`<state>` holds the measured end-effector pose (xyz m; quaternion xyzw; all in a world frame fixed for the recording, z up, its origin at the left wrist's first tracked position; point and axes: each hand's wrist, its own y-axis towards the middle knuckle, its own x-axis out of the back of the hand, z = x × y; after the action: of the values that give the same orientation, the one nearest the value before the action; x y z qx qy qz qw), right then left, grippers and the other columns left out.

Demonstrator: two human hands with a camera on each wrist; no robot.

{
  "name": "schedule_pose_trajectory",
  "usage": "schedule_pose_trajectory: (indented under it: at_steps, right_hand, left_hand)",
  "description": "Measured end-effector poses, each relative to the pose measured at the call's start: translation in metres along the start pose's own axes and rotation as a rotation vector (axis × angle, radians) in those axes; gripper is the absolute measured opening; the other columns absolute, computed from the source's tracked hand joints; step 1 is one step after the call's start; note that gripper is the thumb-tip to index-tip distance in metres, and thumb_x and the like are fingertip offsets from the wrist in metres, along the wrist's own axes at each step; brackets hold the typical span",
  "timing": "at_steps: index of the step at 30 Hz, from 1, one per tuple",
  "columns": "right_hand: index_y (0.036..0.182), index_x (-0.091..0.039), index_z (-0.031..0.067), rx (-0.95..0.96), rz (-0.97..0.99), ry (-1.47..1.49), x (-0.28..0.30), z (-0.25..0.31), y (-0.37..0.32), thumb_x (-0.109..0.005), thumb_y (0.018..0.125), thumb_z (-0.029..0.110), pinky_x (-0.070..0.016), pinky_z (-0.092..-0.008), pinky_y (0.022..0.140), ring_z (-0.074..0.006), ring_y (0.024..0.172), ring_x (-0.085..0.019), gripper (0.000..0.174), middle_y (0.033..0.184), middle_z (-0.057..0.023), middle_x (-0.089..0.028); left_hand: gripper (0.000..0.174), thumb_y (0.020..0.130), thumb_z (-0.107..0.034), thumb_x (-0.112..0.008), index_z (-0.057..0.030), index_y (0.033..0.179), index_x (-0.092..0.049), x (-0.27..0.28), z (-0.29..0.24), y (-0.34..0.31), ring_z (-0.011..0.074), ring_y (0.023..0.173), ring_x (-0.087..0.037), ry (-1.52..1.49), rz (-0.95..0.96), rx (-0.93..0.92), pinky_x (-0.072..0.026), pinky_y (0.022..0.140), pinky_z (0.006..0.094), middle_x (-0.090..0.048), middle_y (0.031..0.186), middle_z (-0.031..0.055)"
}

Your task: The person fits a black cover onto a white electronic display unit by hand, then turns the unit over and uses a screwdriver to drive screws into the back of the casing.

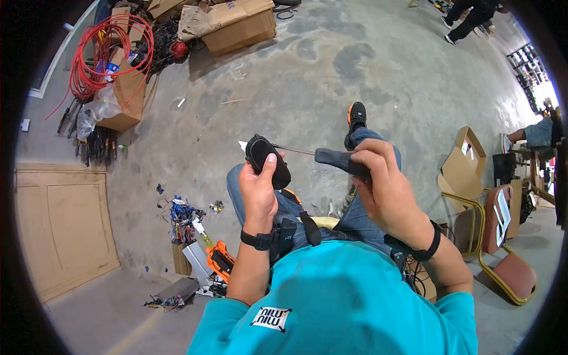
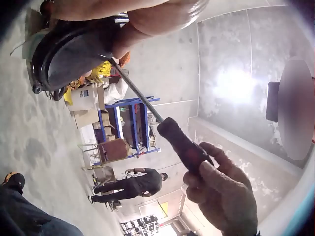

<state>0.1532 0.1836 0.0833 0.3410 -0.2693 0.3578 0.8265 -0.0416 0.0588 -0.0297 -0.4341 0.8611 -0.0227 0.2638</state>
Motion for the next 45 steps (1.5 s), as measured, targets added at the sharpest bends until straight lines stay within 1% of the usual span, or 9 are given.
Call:
schedule_pose_trajectory:
  at_steps: [7,13,15,17,23,27,32,39,45]
  right_hand:
    - [0.119,-0.050,-0.0004,-0.470,0.143,0.185,0.005,0.005,0.000,-0.073,0.084,0.007,-0.0525,-0.0417,0.073,-0.0367,0.094,-0.064,0.042,0.116,-0.0205,-0.051]
    - [0.117,-0.052,-0.0015,0.078,0.079,-0.041,-0.006,-0.006,0.000,-0.071,0.086,0.007,-0.0531,-0.0393,0.069,-0.0330,0.087,-0.065,0.038,0.113,-0.0199,-0.053]
    - [0.117,-0.052,-0.0017,-0.480,0.148,0.141,-0.002,-0.005,0.006,-0.070,0.085,0.007,-0.0527,-0.0421,0.068,-0.0355,0.085,-0.064,0.038,0.112,-0.0198,-0.053]
    - [0.117,-0.052,-0.0015,-0.534,0.186,0.132,-0.001,-0.003,0.007,-0.070,0.084,0.007,-0.0518,-0.0434,0.068,-0.0366,0.085,-0.062,0.038,0.113,-0.0197,-0.053]
    - [0.116,-0.051,0.0013,0.054,0.112,-0.025,-0.010,-0.002,0.003,-0.070,0.081,0.000,-0.0524,-0.0440,0.072,-0.0404,0.091,-0.062,0.040,0.111,-0.0195,-0.055]
    - [0.118,-0.051,0.0021,-0.399,0.175,0.066,-0.006,0.002,0.008,-0.073,0.080,0.003,-0.0525,-0.0450,0.072,-0.0420,0.083,-0.063,0.044,0.104,-0.0184,-0.059]
    - [0.123,-0.047,0.0024,-0.003,0.101,0.052,-0.014,0.000,0.006,-0.072,0.083,0.009,-0.0526,-0.0441,0.071,-0.0414,0.091,-0.062,0.047,0.106,-0.0201,-0.055]
    - [0.122,-0.048,0.0011,-0.370,0.155,0.054,-0.008,0.003,0.012,-0.069,0.083,0.001,-0.0527,-0.0427,0.073,-0.0408,0.096,-0.061,0.045,0.116,-0.0216,-0.050]
    - [0.122,-0.049,0.0003,0.137,0.064,0.008,-0.018,-0.005,0.007,-0.070,0.088,0.017,-0.0523,-0.0436,0.071,-0.0395,0.084,-0.065,0.044,0.097,-0.0212,-0.060]
  left_hand:
    - [0.020,0.093,-0.008,-0.068,-0.0022,0.110,-0.061,0.002,0.002,0.000,0.0158,0.090,-0.067,-0.023,-0.032,-0.026,-0.0535,0.079,0.0288,-0.070,0.101,0.0100]
    - [0.019,0.093,-0.008,-0.068,-0.0022,0.110,-0.062,0.003,0.004,0.000,0.0173,0.095,-0.068,-0.015,-0.039,-0.039,-0.0533,0.082,0.0293,-0.070,0.103,0.0085]
    - [0.022,0.095,-0.010,-0.065,-0.0020,0.114,-0.060,0.003,0.003,-0.001,0.0188,0.094,-0.067,0.027,-0.026,-0.056,-0.0558,0.079,0.0325,-0.069,0.102,0.0120]
    - [0.022,0.095,-0.011,-0.065,-0.0020,0.114,-0.060,0.007,0.006,0.001,0.0190,0.092,-0.067,0.030,-0.030,-0.040,-0.0560,0.078,0.0328,-0.070,0.102,0.0122]
    - [0.021,0.094,-0.010,-0.067,-0.0016,0.112,-0.060,0.016,0.007,0.006,0.0181,0.094,-0.068,-0.027,-0.028,0.045,-0.0542,0.082,0.0299,-0.069,0.103,0.0102]
    - [0.020,0.093,-0.009,-0.067,-0.0013,0.111,-0.061,0.016,0.007,0.005,0.0184,0.094,-0.068,-0.018,-0.025,0.048,-0.0551,0.079,0.0302,-0.069,0.102,0.0102]
    - [0.020,0.093,-0.008,-0.068,-0.0013,0.110,-0.061,0.019,0.007,0.004,0.0185,0.093,-0.068,-0.032,-0.047,0.036,-0.0555,0.079,0.0308,-0.069,0.102,0.0099]
    - [0.020,0.095,-0.010,-0.064,-0.0026,0.113,-0.060,0.020,0.014,0.005,0.0206,0.082,-0.068,0.032,-0.044,-0.009,-0.0579,0.070,0.0350,-0.070,0.098,0.0125]
    - [0.020,0.093,-0.008,-0.067,-0.0017,0.111,-0.061,0.016,0.007,0.002,0.0174,0.093,-0.067,-0.008,-0.068,0.011,-0.0538,0.080,0.0293,-0.070,0.102,0.0107]
